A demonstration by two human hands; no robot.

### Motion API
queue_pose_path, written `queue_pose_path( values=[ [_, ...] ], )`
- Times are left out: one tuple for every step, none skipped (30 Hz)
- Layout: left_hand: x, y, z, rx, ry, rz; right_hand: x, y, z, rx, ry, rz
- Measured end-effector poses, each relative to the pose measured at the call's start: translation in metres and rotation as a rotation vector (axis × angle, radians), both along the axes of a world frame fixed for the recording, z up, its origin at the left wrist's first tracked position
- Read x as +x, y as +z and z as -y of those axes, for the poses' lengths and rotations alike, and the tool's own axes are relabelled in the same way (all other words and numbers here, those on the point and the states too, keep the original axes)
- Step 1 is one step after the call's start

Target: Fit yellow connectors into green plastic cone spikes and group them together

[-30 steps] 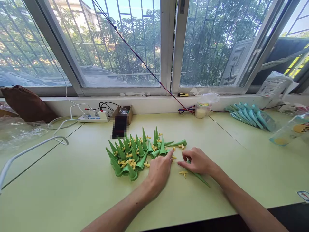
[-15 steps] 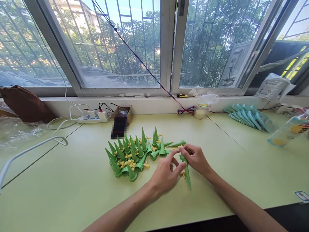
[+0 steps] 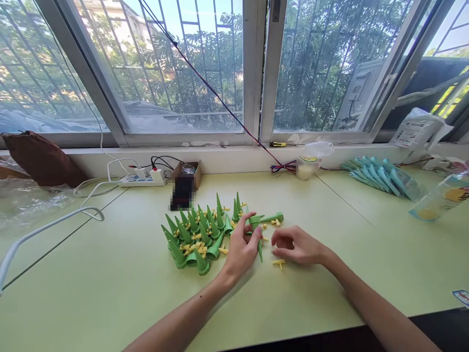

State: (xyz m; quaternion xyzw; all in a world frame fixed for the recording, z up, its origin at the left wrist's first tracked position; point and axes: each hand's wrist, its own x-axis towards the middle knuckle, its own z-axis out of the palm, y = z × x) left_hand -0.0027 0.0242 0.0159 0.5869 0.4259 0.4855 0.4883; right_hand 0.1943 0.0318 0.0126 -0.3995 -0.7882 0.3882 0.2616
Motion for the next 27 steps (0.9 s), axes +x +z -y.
queue_pose_path(
  values=[
    [-0.001, 0.0, -0.001, 0.006, 0.008, 0.005, 0.003, 0.001, 0.0, -0.027, 0.056, 0.049],
    [-0.001, 0.0, -0.002, 0.009, 0.009, 0.01, 0.005, 0.002, -0.001, -0.033, 0.073, 0.087],
    [-0.001, 0.0, -0.002, 0.011, 0.005, 0.013, 0.006, 0.003, -0.001, -0.039, 0.082, 0.112],
    [-0.001, -0.001, -0.002, 0.012, -0.004, 0.013, 0.007, 0.003, -0.001, -0.04, 0.081, 0.13],
    [0.0, -0.001, -0.002, 0.014, -0.014, 0.01, 0.007, 0.002, -0.002, -0.039, 0.08, 0.143],
    [0.0, -0.002, -0.001, 0.016, -0.023, 0.008, 0.006, 0.001, -0.002, -0.039, 0.081, 0.152],
    [0.0, -0.002, -0.001, 0.019, -0.031, 0.007, 0.006, 0.0, -0.002, -0.036, 0.082, 0.155],
    [0.0, -0.002, -0.001, 0.021, -0.036, 0.008, 0.005, -0.002, -0.003, -0.03, 0.081, 0.153],
    [0.001, -0.003, 0.0, 0.022, -0.037, 0.009, 0.004, -0.004, -0.003, -0.022, 0.072, 0.145],
    [0.0, -0.003, 0.0, 0.022, -0.038, 0.009, 0.003, -0.006, -0.003, -0.011, 0.059, 0.132],
    [0.0, -0.003, -0.001, 0.02, -0.038, 0.009, 0.002, -0.008, -0.002, 0.0, 0.039, 0.115],
    [0.0, -0.003, -0.001, 0.018, -0.037, 0.008, 0.002, -0.009, -0.002, 0.016, 0.019, 0.1],
    [0.0, -0.003, -0.001, 0.017, -0.036, 0.007, 0.001, -0.01, -0.002, 0.037, 0.012, 0.094],
    [0.0, -0.003, -0.001, 0.016, -0.035, 0.005, 0.001, -0.01, -0.001, 0.058, 0.007, 0.088],
    [0.0, -0.003, -0.002, 0.015, -0.034, 0.005, 0.001, -0.01, -0.001, 0.073, 0.01, 0.084],
    [0.0, -0.002, -0.002, 0.014, -0.031, 0.007, 0.002, -0.009, -0.001, 0.082, 0.021, 0.084],
    [0.0, -0.002, -0.002, 0.012, -0.028, 0.01, 0.002, -0.007, -0.001, 0.09, 0.037, 0.088],
    [0.0, -0.002, -0.002, 0.009, -0.025, 0.014, 0.003, -0.006, -0.001, 0.099, 0.058, 0.099],
    [0.0, -0.001, -0.002, 0.006, -0.023, 0.017, 0.004, -0.004, -0.001, 0.112, 0.08, 0.116],
    [0.0, -0.001, -0.002, 0.004, -0.021, 0.019, 0.005, -0.003, -0.001, 0.126, 0.098, 0.136],
    [0.0, -0.001, -0.001, 0.002, -0.022, 0.02, 0.005, -0.003, -0.001, 0.139, 0.109, 0.154],
    [0.0, -0.001, -0.001, 0.001, -0.024, 0.019, 0.005, -0.003, -0.001, 0.144, 0.112, 0.168],
    [0.0, -0.002, -0.001, 0.0, -0.028, 0.017, 0.005, -0.004, -0.001, 0.139, 0.107, 0.174],
    [0.0, -0.002, -0.001, 0.001, -0.031, 0.015, 0.005, -0.005, -0.002, 0.124, 0.097, 0.171],
    [0.0, -0.002, -0.001, 0.002, -0.035, 0.012, 0.004, -0.006, -0.002, 0.102, 0.082, 0.161],
    [0.0, -0.002, -0.001, 0.003, -0.037, 0.011, 0.003, -0.008, -0.002, 0.081, 0.062, 0.142],
    [0.0, -0.002, -0.001, 0.003, -0.037, 0.011, 0.002, -0.01, -0.002, 0.065, 0.036, 0.117]
  ],
)
